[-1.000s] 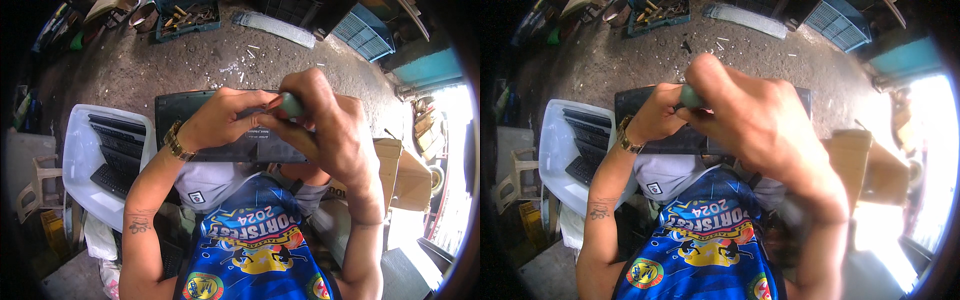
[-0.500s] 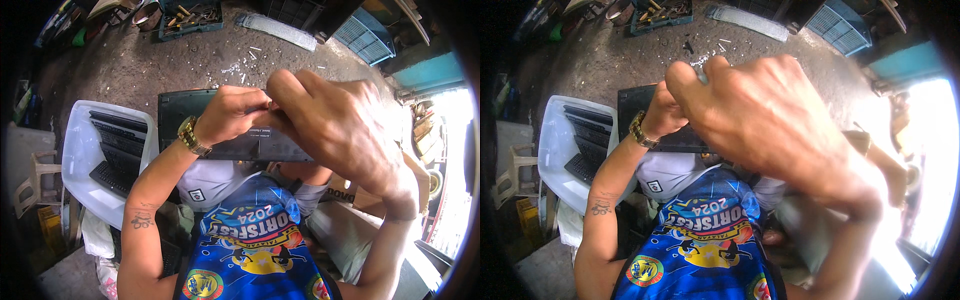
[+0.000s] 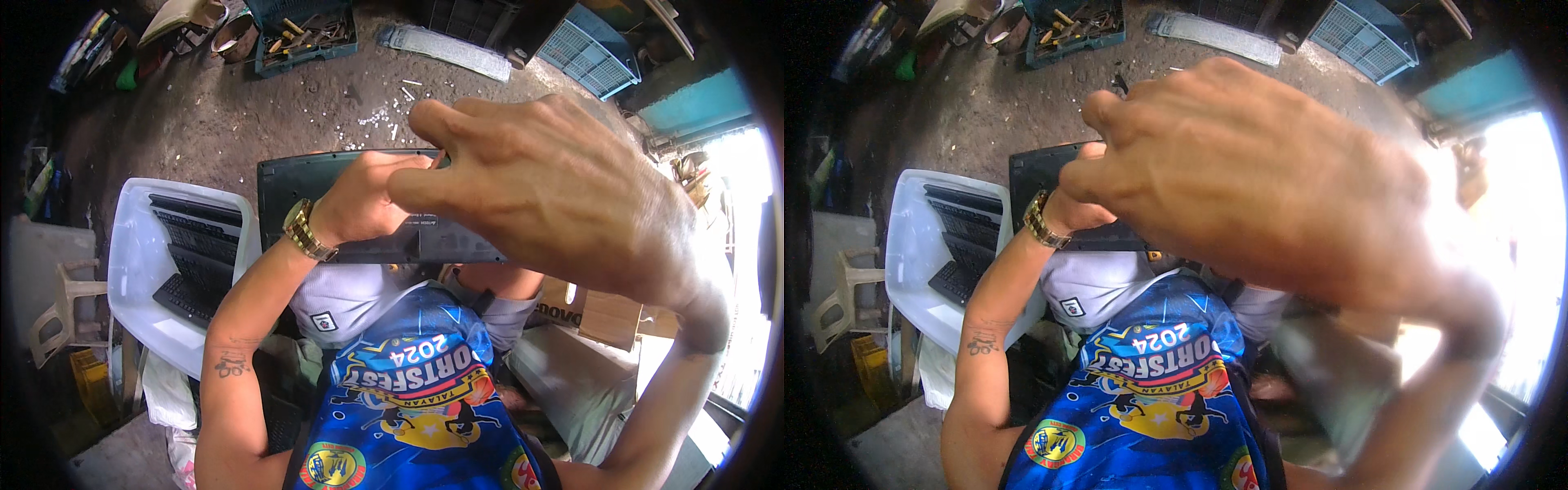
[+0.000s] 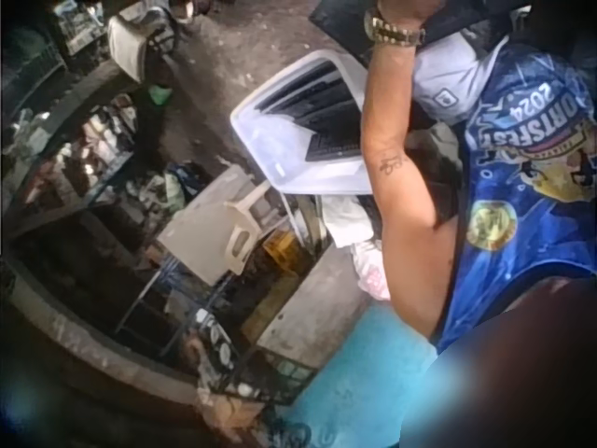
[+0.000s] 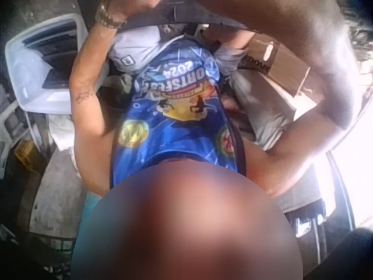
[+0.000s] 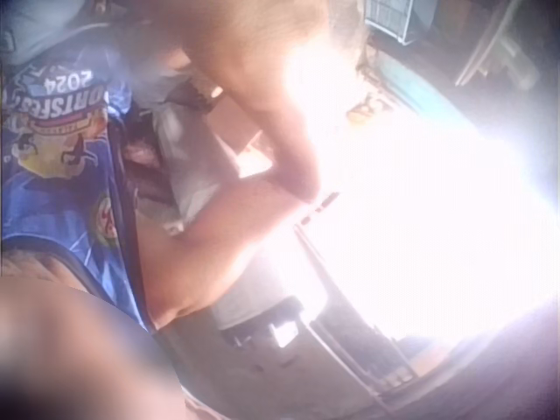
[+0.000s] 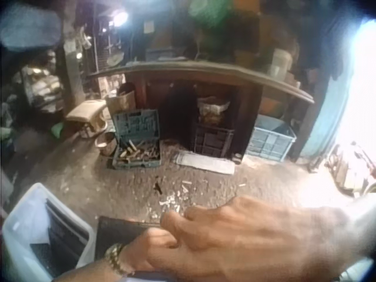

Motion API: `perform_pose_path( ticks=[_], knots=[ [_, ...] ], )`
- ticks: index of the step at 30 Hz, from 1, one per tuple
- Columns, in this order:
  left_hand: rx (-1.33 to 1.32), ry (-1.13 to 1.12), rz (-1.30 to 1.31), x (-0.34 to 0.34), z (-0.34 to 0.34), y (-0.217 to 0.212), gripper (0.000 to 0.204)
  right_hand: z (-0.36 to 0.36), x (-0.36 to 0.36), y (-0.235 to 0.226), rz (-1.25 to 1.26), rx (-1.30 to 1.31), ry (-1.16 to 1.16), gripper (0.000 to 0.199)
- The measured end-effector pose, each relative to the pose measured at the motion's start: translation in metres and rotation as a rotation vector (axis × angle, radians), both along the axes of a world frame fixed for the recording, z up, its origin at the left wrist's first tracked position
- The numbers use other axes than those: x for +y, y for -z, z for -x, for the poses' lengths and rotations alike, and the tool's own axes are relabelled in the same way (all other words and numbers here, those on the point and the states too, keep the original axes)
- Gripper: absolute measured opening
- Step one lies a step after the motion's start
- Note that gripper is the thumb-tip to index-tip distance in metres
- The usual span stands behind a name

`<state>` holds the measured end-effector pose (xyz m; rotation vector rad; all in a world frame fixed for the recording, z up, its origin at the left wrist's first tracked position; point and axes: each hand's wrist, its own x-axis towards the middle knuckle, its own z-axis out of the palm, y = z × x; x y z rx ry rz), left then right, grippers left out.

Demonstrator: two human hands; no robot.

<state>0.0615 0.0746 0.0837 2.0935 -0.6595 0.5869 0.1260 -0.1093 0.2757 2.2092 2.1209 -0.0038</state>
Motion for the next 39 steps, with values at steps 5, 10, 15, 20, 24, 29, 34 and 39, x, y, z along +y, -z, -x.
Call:
perform_pose_path(
  ticks=[5,10,15,20,24,29,34,39],
  knots=[
    [-0.089,-0.084,0.013,-0.004,0.001,0.0,0.024,-0.001,0.007,0.003,0.147,-0.084,0.194,0.028],
    [-0.025,-0.088,-0.014,-0.005,0.005,0.0,0.021,-0.001,0.009,-0.005,-0.062,0.044,-0.058,0.029],
    [-0.01,-0.057,0.102,-0.003,0.006,0.004,0.017,0.003,0.013,-0.007,0.168,-0.032,0.163,0.033],
    [-0.038,-0.145,0.003,-0.006,0.009,0.01,0.022,-0.001,0.009,-0.003,-0.13,0.116,-0.055,0.028],
    [-0.006,-0.131,0.01,-0.007,0.01,0.013,0.025,-0.004,0.008,-0.001,0.101,0.075,0.104,0.024],
    [-0.028,-0.14,-0.004,-0.005,0.007,0.017,0.028,-0.006,0.011,-0.005,-0.004,0.204,0.04,0.023],
    [0.15,-0.09,0.138,-0.005,0.012,0.023,0.03,0.0,0.004,-0.027,-0.03,0.264,0.009,0.031],
    [0.076,-0.184,0.034,-0.009,0.014,0.026,0.031,-0.013,0.006,0.007,-0.043,0.494,0.019,0.04]
  ],
)
